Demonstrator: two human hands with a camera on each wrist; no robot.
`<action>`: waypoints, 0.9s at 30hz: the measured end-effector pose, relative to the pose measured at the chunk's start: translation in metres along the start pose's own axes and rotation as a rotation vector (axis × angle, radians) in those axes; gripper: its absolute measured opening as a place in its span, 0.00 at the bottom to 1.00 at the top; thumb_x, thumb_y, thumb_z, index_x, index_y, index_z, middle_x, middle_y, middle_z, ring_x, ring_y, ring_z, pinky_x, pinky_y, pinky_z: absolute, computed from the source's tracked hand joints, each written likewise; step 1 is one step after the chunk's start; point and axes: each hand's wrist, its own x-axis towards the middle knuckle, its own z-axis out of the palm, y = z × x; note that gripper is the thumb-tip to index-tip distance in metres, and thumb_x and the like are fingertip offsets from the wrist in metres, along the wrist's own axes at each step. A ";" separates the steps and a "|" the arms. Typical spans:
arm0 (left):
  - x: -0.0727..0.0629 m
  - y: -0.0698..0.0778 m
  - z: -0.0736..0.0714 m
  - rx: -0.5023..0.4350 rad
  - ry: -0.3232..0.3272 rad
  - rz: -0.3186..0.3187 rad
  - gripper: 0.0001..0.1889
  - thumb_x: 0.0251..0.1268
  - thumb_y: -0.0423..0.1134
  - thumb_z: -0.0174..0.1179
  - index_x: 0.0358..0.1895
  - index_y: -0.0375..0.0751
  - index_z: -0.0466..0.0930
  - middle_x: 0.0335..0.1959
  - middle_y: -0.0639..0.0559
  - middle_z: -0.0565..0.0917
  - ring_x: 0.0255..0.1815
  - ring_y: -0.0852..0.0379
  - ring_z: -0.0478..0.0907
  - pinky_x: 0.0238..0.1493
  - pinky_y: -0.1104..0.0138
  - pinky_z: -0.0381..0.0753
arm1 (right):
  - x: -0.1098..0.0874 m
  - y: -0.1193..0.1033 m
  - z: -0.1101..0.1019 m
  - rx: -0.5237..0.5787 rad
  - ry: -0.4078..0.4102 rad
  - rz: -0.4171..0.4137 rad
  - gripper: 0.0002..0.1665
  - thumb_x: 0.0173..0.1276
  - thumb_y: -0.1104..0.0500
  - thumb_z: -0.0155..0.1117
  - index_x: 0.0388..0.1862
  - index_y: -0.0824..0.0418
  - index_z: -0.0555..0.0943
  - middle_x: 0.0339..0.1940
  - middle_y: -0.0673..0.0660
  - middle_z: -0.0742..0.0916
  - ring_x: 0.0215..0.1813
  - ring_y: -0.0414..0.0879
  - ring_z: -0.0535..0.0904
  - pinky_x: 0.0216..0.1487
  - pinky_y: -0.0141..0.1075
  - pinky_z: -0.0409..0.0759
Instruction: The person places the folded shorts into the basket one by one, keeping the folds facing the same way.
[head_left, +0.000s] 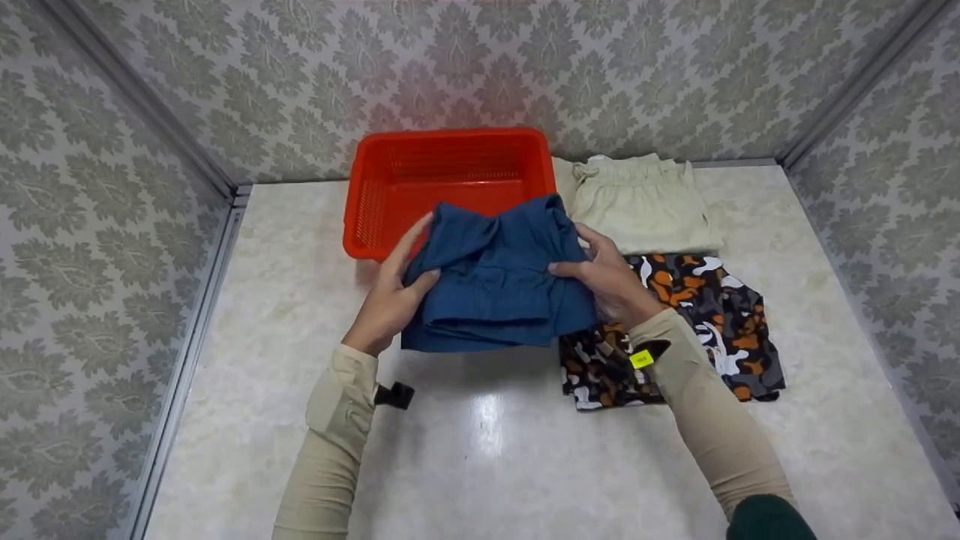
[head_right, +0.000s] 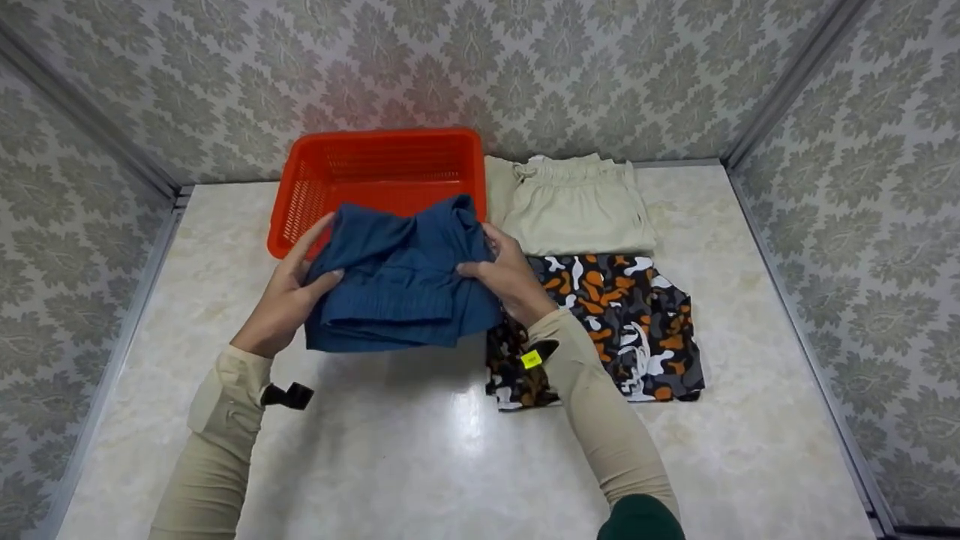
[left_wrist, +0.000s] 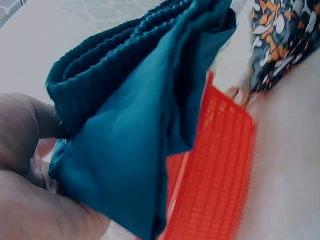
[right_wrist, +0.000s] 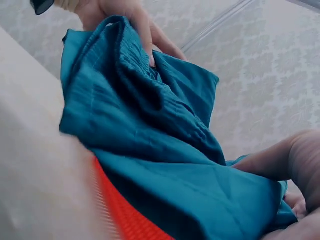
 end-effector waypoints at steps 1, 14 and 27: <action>0.006 0.002 -0.002 0.020 0.012 0.005 0.36 0.75 0.27 0.53 0.79 0.63 0.61 0.79 0.62 0.58 0.79 0.62 0.51 0.79 0.55 0.49 | 0.006 -0.005 0.000 0.002 0.008 -0.003 0.49 0.63 0.77 0.64 0.81 0.55 0.61 0.74 0.63 0.72 0.71 0.56 0.71 0.69 0.47 0.72; 0.106 -0.013 -0.031 0.168 0.067 -0.190 0.23 0.73 0.36 0.56 0.70 0.41 0.75 0.73 0.47 0.71 0.77 0.53 0.60 0.75 0.59 0.61 | 0.115 -0.036 0.008 -0.224 0.176 0.002 0.45 0.66 0.73 0.57 0.81 0.53 0.61 0.79 0.55 0.65 0.78 0.49 0.60 0.73 0.40 0.65; 0.160 -0.046 -0.037 0.383 0.004 -0.215 0.31 0.68 0.24 0.48 0.75 0.37 0.66 0.76 0.45 0.66 0.79 0.52 0.55 0.77 0.60 0.57 | 0.169 -0.013 0.023 -0.510 0.258 -0.019 0.46 0.63 0.76 0.49 0.81 0.59 0.58 0.80 0.55 0.64 0.80 0.47 0.54 0.77 0.39 0.56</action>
